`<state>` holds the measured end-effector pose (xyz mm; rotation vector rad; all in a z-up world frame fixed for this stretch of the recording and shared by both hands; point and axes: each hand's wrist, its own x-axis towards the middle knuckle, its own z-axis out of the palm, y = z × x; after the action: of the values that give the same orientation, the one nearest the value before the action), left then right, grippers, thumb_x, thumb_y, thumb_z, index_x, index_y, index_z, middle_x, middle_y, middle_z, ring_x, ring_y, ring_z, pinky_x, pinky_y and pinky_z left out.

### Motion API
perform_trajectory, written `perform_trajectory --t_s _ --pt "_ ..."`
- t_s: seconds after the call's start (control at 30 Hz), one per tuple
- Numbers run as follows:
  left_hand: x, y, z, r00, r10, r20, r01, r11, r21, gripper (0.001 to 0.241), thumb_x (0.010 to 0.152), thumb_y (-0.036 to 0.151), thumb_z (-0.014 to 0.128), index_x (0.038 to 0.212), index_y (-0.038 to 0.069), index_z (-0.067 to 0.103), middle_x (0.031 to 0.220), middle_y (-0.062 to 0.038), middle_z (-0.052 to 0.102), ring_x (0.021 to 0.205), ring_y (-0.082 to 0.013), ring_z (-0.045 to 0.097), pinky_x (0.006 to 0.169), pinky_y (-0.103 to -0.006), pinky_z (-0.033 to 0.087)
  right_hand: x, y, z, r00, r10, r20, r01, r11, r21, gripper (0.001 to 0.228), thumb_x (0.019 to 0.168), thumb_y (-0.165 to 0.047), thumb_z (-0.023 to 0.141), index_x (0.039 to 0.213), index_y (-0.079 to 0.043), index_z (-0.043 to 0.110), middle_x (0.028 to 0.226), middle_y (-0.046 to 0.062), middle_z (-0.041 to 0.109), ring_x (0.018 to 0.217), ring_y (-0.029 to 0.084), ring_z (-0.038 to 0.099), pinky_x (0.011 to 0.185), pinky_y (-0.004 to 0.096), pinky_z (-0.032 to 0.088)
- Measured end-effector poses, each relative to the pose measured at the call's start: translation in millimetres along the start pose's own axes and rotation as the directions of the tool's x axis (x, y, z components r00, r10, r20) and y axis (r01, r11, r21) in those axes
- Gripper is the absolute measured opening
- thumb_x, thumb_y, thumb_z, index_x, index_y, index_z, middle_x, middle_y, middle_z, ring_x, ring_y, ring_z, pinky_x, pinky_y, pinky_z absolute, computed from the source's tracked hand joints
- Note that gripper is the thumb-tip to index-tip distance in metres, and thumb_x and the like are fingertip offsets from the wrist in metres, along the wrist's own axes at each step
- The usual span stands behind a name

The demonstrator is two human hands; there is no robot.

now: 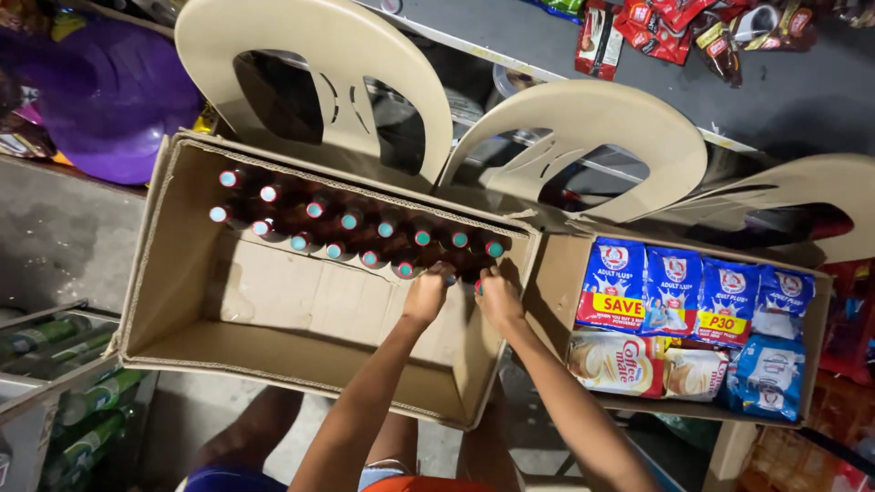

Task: The person takes bottles of sauce from a crate and places them onto a shelf in a store, arranging them in rows.

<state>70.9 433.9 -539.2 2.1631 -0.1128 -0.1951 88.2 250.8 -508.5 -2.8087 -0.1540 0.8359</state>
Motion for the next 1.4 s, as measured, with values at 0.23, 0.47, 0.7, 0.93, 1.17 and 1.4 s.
perform_trajectory --t_s 0.23,0.47,0.7,0.93,1.17,1.4 --pt "3 -30 17 0.999 -0.015 -0.047 0.015 1.0 0.008 0.04 0.075 -0.014 0.058 0.108 0.004 0.073 0.112 -0.015 0.072 0.101 -0.0369 0.069 0.086 -0.0435 0.055 13 3 9 0.999 0.03 -0.046 -0.028 0.999 0.036 0.044 0.082 -0.021 0.081 0.115 -0.002 0.058 0.131 0.021 0.058 0.099 0.043 0.068 0.084 0.049 0.057" --pt "3 -23 11 0.999 -0.035 -0.034 0.034 0.999 -0.029 0.033 0.078 -0.01 0.061 0.107 0.003 0.072 0.112 -0.015 0.072 0.103 -0.0361 0.068 0.086 -0.0433 0.054 13 5 23 0.997 0.029 -0.073 -0.022 0.995 0.096 0.044 0.086 -0.022 0.078 0.118 -0.002 0.056 0.133 0.02 0.055 0.098 0.044 0.067 0.083 0.05 0.057" --pt "0 -15 24 0.986 -0.166 -0.014 0.167 0.986 0.026 0.045 0.084 -0.014 0.056 0.122 0.007 0.067 0.131 -0.013 0.068 0.12 -0.0339 0.065 0.098 -0.0405 0.053 6 -6 13 0.994 0.089 -0.068 -0.074 0.977 0.198 0.052 0.084 -0.022 0.082 0.124 -0.005 0.054 0.139 0.02 0.049 0.103 0.045 0.066 0.086 0.051 0.055" --pt "-39 44 -18 0.998 -0.002 -0.067 0.01 0.992 0.124 0.074 0.074 -0.01 0.064 0.144 0.002 0.046 0.153 -0.021 0.044 0.138 -0.0421 0.045 0.115 -0.0456 0.036 -38 -17 11 0.977 0.104 -0.188 -0.024 0.922 0.387 0.079 0.078 -0.016 0.084 0.143 -0.006 0.04 0.14 0.024 0.041 0.119 0.046 0.055 0.098 0.051 0.049" --pt "-93 83 -55 0.999 0.037 0.023 -0.037 0.999 -0.011 0.05 0.082 -0.008 0.062 0.13 0.003 0.057 0.142 -0.02 0.053 0.13 -0.0412 0.052 0.109 -0.0453 0.043 -107 -34 16 0.887 0.114 -0.448 0.156 0.838 0.523 0.071 0.081 -0.013 0.079 0.142 -0.006 0.044 0.143 0.028 0.036 0.124 0.045 0.051 0.102 0.048 0.047" --pt "-102 147 -97 0.983 0.131 0.128 -0.112 0.983 -0.147 0.045 0.081 -0.009 0.061 0.124 0.005 0.061 0.128 -0.018 0.059 0.118 -0.0425 0.058 0.098 -0.0461 0.048 -176 -61 -33 0.77 0.276 -0.575 0.121 0.822 0.557 0.054 0.082 -0.015 0.078 0.131 -0.01 0.059 0.126 0.018 0.052 0.097 0.035 0.061 0.083 0.042 0.052"
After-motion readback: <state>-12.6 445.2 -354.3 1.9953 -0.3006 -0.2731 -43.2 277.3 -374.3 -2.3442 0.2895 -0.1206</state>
